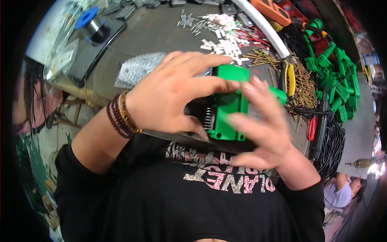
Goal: Assembling the internal wiring and components of a green plastic housing using a soldering iron and screwdriver.
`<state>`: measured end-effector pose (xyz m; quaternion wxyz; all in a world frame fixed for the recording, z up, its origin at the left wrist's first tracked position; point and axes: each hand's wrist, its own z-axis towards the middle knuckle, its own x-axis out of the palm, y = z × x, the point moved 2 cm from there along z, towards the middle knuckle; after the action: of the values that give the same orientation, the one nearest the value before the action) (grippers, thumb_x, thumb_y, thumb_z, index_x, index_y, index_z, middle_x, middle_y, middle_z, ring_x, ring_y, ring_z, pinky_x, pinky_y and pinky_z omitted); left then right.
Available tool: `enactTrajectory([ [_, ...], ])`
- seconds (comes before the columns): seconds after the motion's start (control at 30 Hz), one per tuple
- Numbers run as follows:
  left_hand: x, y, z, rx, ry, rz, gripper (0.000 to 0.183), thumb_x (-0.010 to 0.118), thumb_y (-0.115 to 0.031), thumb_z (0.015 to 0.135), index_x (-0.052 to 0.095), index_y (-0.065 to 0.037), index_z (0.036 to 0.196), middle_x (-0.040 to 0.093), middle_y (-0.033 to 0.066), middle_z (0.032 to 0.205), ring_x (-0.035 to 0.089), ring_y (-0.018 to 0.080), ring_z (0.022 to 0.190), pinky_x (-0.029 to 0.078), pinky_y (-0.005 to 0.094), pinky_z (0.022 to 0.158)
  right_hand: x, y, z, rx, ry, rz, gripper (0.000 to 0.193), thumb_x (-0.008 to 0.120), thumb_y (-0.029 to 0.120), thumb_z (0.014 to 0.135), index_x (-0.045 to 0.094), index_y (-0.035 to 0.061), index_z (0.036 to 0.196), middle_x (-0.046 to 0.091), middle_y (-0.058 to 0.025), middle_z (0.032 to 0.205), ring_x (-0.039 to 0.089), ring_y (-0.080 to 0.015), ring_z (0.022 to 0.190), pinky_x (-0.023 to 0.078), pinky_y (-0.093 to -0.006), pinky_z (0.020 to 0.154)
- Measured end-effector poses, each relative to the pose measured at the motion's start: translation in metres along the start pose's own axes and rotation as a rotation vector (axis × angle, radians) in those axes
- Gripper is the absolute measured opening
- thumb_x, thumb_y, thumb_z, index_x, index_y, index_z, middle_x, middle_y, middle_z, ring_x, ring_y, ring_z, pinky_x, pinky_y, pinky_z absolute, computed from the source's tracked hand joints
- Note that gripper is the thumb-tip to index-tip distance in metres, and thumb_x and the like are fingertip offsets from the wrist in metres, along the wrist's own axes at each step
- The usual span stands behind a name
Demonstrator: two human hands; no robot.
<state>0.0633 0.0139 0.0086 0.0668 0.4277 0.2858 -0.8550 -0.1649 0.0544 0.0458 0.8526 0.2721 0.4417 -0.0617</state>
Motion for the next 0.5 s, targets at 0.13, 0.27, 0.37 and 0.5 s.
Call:
enactTrajectory([
  [0.13,-0.005,-0.001,0.008,0.035,0.079,0.032,0.079,0.083,-0.049,0.068,0.061,-0.01,0.133,0.048,0.0205,0.147,0.051,0.0405,0.129,0.039,0.0471,0.106,-0.019,-0.009,-0.025,1.05,-0.11,0.908,0.04,0.059,0.037,0.1,0.064,-0.0025,0.107,0.064,-0.0091,0.085,0.059,-0.0081,0.063,0.049,-0.0229,0.056],
  [0.27,-0.005,0.0,0.01,0.015,0.07,0.013,0.078,0.084,-0.047,0.068,0.061,-0.011,0.134,0.048,0.0221,0.148,0.05,0.0398,0.13,0.039,0.0464,0.107,-0.003,-0.005,-0.013,1.213,0.035,0.959,0.047,0.069,0.044,0.094,0.065,-0.0029,0.096,0.06,-0.0032,0.065,0.05,-0.0045,0.043,0.038,-0.0193,0.038],
  [0.37,-0.004,-0.002,0.013,0.016,0.07,0.01,0.076,0.085,-0.041,0.068,0.061,-0.011,0.134,0.048,0.0225,0.148,0.051,0.0396,0.131,0.039,0.0459,0.107,0.003,-0.011,-0.016,1.27,0.01,1.119,0.037,0.076,0.034,0.09,0.065,-0.0009,0.084,0.06,-0.0014,0.063,0.049,-0.0047,0.042,0.036,-0.0186,0.037],
  [0.5,-0.003,-0.002,0.012,-0.009,0.068,-0.009,0.073,0.084,-0.031,0.066,0.062,-0.011,0.133,0.048,0.0222,0.147,0.052,0.0396,0.129,0.04,0.0459,0.107,0.0,0.002,-0.008,1.387,-0.094,1.315,0.029,0.073,0.025,0.093,0.064,0.0019,0.078,0.06,0.0001,0.061,0.047,-0.0043,0.04,0.033,-0.019,0.036],
])
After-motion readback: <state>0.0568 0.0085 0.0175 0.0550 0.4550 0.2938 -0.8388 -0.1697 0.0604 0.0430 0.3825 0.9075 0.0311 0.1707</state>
